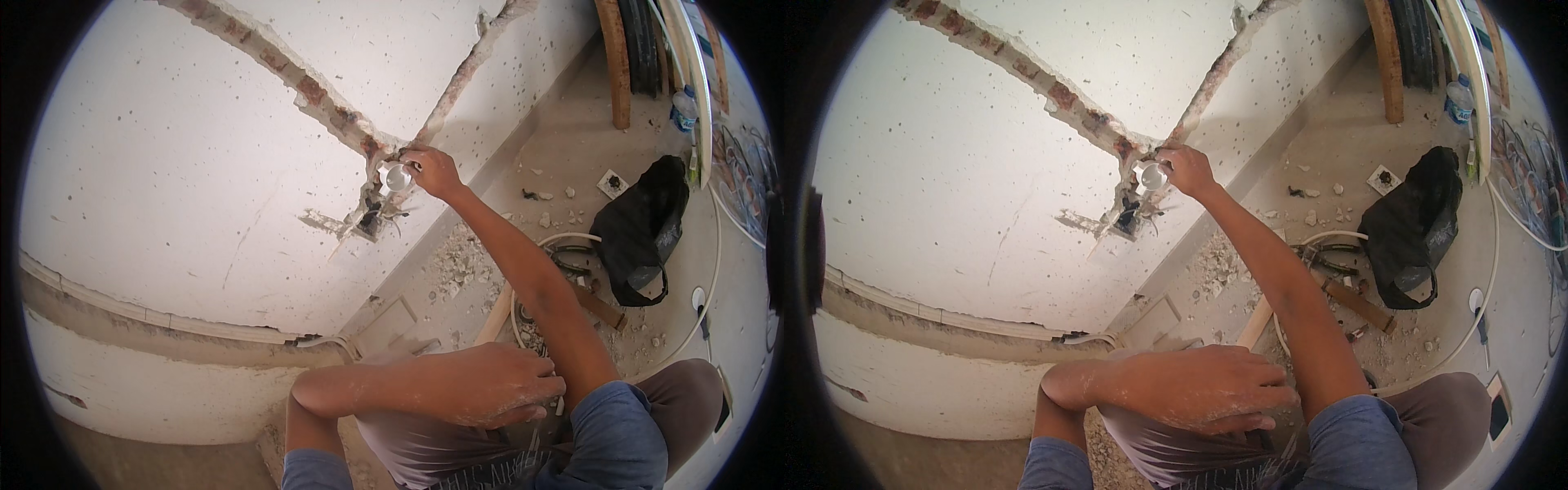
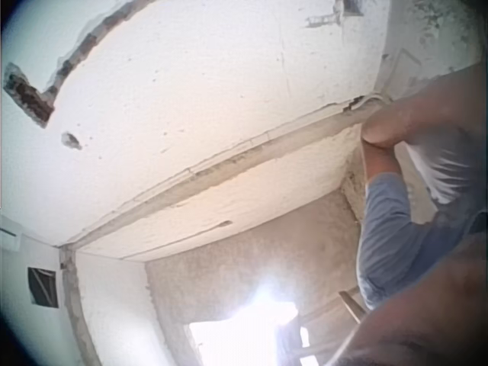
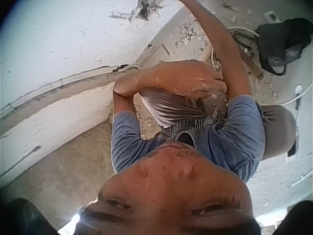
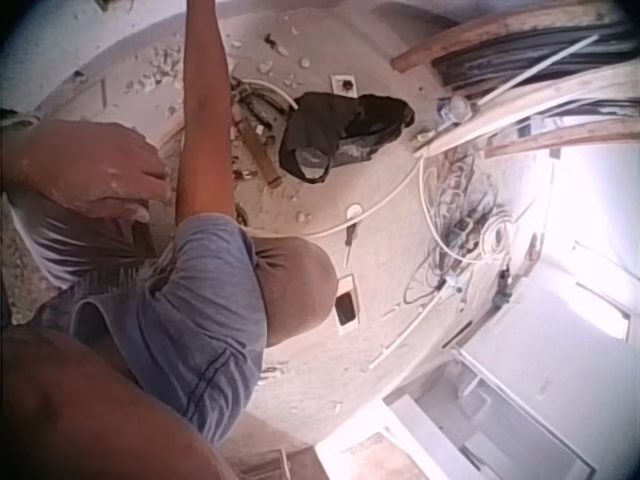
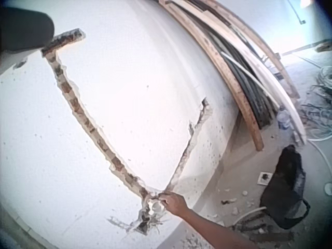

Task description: The person prepares an electrical outlet box using a screwdriver and then uses a hammer and chisel to widen a hole in a concrete wall.

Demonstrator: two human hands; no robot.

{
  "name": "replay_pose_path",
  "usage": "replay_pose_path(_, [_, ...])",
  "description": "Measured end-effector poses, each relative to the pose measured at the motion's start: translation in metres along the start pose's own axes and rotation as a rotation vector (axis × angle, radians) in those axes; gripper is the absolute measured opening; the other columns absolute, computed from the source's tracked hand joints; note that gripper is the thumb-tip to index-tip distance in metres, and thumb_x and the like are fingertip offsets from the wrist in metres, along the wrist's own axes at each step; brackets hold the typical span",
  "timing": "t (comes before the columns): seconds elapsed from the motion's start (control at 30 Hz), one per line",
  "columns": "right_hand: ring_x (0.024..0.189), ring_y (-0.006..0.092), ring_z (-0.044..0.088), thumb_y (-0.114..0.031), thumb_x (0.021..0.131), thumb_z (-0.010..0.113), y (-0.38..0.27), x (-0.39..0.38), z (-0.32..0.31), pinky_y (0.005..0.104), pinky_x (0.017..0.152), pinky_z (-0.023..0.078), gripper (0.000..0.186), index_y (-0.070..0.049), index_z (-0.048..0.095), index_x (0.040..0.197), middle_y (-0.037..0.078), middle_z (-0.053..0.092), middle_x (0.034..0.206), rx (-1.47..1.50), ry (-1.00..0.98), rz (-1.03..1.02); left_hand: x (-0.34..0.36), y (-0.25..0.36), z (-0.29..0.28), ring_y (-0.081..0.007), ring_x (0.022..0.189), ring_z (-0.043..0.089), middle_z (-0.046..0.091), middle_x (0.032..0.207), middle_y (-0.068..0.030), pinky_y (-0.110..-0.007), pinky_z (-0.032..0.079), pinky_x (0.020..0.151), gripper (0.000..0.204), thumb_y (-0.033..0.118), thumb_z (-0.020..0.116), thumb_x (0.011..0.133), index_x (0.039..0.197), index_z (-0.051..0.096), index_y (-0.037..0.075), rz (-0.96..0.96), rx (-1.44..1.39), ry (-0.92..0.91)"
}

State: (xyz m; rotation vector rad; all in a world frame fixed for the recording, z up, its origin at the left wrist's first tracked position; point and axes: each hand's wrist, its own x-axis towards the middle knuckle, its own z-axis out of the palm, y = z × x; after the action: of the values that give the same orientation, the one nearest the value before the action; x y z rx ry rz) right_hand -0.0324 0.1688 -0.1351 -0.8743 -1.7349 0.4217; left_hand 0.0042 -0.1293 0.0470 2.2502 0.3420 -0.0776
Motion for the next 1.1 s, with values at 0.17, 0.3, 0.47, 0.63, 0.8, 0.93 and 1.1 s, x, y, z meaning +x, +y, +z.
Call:
replay_pose_path(0.17, [0.095, 0.0309, 0.065, -0.019, 0.081, 0.069, 0.0017, 0.0010, -0.0009, 0.0416, 0.079, 0.052, 0.021, -0.011, 0.070, 0.100, 0.008, 0.068, 0.103, 0.018, -0.016, 0.009, 0.0015, 0.0018, -0.0029, -0.0328, 0.089, 0.057, 0.054, 0.096, -0.0155, -0.043, 0.045, 0.078, 0.028, 0.026, 0.053, 0.098, 0.116, 0.052, 0.004, -0.012, 0.001, -0.032])
replay_pose_path(0.3, [0.094, 0.0307, 0.065, -0.020, 0.081, 0.070, 0.0037, -0.0001, -0.0001, 0.0422, 0.079, 0.052, 0.024, -0.010, 0.069, 0.103, 0.009, 0.068, 0.102, 0.023, -0.013, 0.041, 0.0025, 0.0006, -0.0024, -0.0333, 0.089, 0.057, 0.054, 0.096, -0.0156, -0.043, 0.045, 0.079, 0.028, 0.026, 0.053, 0.098, 0.114, 0.052, 0.004, -0.011, -0.013, -0.036])
replay_pose_path(0.47, [0.092, 0.0311, 0.065, -0.021, 0.081, 0.070, 0.0020, 0.0009, -0.0042, 0.0427, 0.077, 0.051, 0.025, -0.010, 0.068, 0.104, 0.009, 0.068, 0.099, 0.058, -0.051, 0.071, 0.0026, 0.0006, -0.0019, -0.0339, 0.087, 0.057, 0.054, 0.095, -0.0157, -0.044, 0.046, 0.077, 0.027, 0.026, 0.054, 0.098, 0.113, 0.052, 0.003, 0.005, -0.014, -0.018])
replay_pose_path(0.63, [0.091, 0.0312, 0.065, -0.021, 0.080, 0.071, 0.0004, -0.0003, -0.0043, 0.0429, 0.077, 0.051, 0.025, -0.010, 0.067, 0.102, 0.009, 0.068, 0.098, 0.056, -0.039, 0.075, 0.0026, 0.0009, -0.0021, -0.0343, 0.085, 0.057, 0.054, 0.095, -0.0155, -0.043, 0.046, 0.075, 0.027, 0.026, 0.055, 0.098, 0.112, 0.052, 0.004, 0.010, -0.007, -0.002])
replay_pose_path(0.8, [0.090, 0.0313, 0.065, -0.021, 0.080, 0.071, 0.0025, -0.0017, -0.0035, 0.0430, 0.077, 0.051, 0.025, -0.009, 0.067, 0.102, 0.009, 0.068, 0.098, 0.059, 0.012, 0.027, 0.0029, 0.0012, -0.0016, -0.0337, 0.085, 0.057, 0.054, 0.095, -0.0152, -0.044, 0.046, 0.075, 0.026, 0.028, 0.053, 0.099, 0.108, 0.053, 0.003, 0.003, 0.014, -0.014])
replay_pose_path(0.93, [0.090, 0.0316, 0.065, -0.020, 0.080, 0.071, 0.0008, -0.0008, -0.0046, 0.0431, 0.077, 0.051, 0.026, -0.009, 0.067, 0.102, 0.009, 0.068, 0.097, 0.063, -0.024, 0.048, 0.0019, 0.0009, -0.0015, -0.0331, 0.085, 0.057, 0.054, 0.095, -0.0150, -0.043, 0.046, 0.075, 0.027, 0.029, 0.052, 0.099, 0.100, 0.055, 0.002, 0.006, 0.000, -0.023])
replay_pose_path(1.1, [0.089, 0.0325, 0.065, -0.021, 0.080, 0.071, 0.0037, 0.0003, -0.0030, 0.0435, 0.076, 0.051, 0.026, -0.009, 0.066, 0.103, 0.011, 0.068, 0.095, 0.075, -0.022, 0.040, 0.0012, 0.0002, -0.0014, -0.0326, 0.083, 0.056, 0.053, 0.095, -0.0146, -0.042, 0.046, 0.074, 0.027, 0.029, 0.052, 0.099, 0.093, 0.055, 0.003, 0.006, 0.028, -0.064])
